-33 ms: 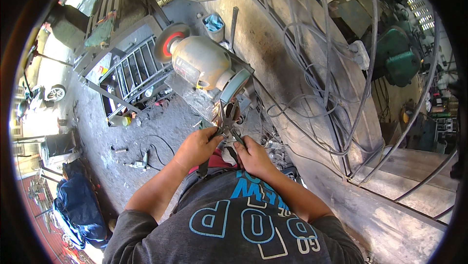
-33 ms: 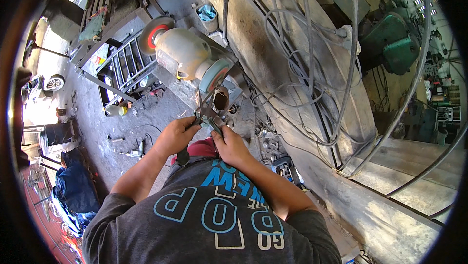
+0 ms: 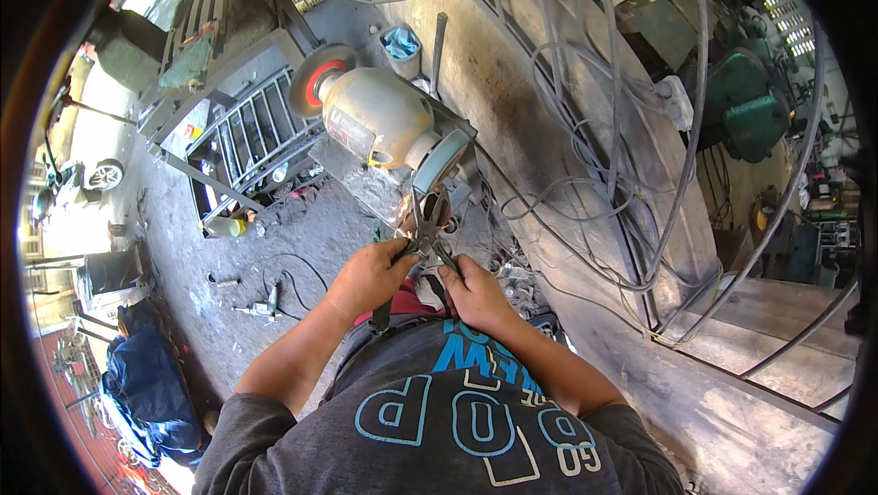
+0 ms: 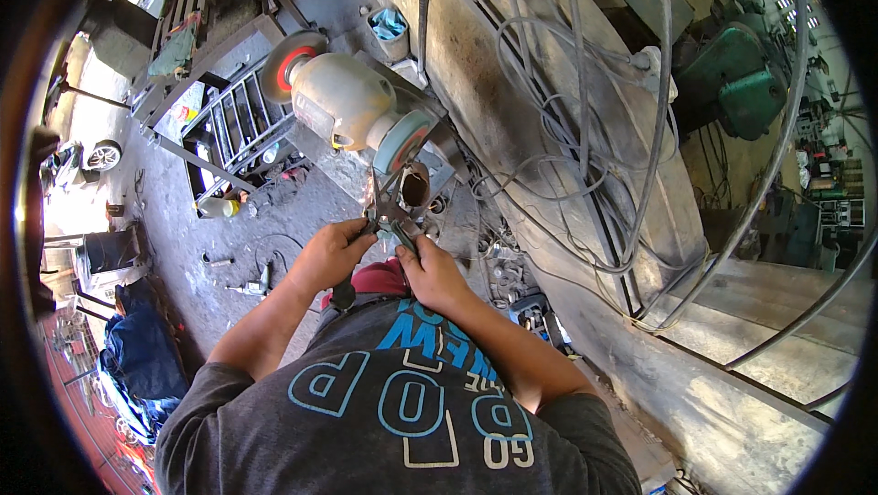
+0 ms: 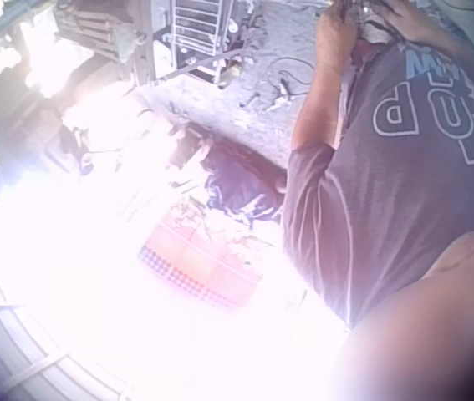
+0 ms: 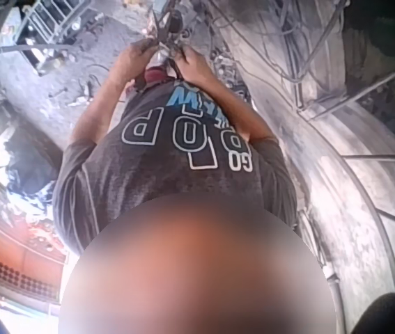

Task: The person uses pliers to hold a small metal part against a bench grinder, repeatedly rotating and adjusting the part to grind its edges. They then walk to another area and hand the part to a coworker.

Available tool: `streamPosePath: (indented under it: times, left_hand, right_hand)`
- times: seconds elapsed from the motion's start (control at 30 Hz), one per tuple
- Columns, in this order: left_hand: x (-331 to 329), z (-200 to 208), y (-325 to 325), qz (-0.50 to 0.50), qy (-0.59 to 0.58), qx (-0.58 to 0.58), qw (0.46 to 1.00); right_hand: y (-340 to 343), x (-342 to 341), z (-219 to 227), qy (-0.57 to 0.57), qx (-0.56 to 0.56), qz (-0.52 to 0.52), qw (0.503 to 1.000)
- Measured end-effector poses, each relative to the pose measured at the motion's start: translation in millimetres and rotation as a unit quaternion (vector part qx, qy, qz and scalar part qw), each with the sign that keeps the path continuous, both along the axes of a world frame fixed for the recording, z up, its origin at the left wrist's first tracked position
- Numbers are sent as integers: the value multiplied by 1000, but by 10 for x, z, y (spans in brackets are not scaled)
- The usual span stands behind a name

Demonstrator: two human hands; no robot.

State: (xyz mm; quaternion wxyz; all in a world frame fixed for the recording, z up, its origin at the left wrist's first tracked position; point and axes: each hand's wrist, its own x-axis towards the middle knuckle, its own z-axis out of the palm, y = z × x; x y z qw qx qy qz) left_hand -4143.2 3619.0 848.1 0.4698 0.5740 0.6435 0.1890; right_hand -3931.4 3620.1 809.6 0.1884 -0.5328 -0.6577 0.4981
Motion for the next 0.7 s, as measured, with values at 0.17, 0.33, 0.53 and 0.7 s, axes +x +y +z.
streamPosePath:
  times: [0.17, 0.33, 0.53, 0.7]
  left_hand:
    - [1, 19, 5, -9, 17, -8, 1000]
    - [15, 90, 25, -11, 32, -26, 999]
    - [25, 155, 40, -15, 51, -34, 998]
    - [39, 198, 36, -16, 65, -16, 998]
  right_hand:
    - [16, -6, 8, 4, -30, 5, 1000]
    - [13, 5, -34, 17, -39, 9, 999]
    - [-10, 11, -145, 32, -41, 12, 999]
    - [-20, 14, -225, 44, -59, 19, 997]
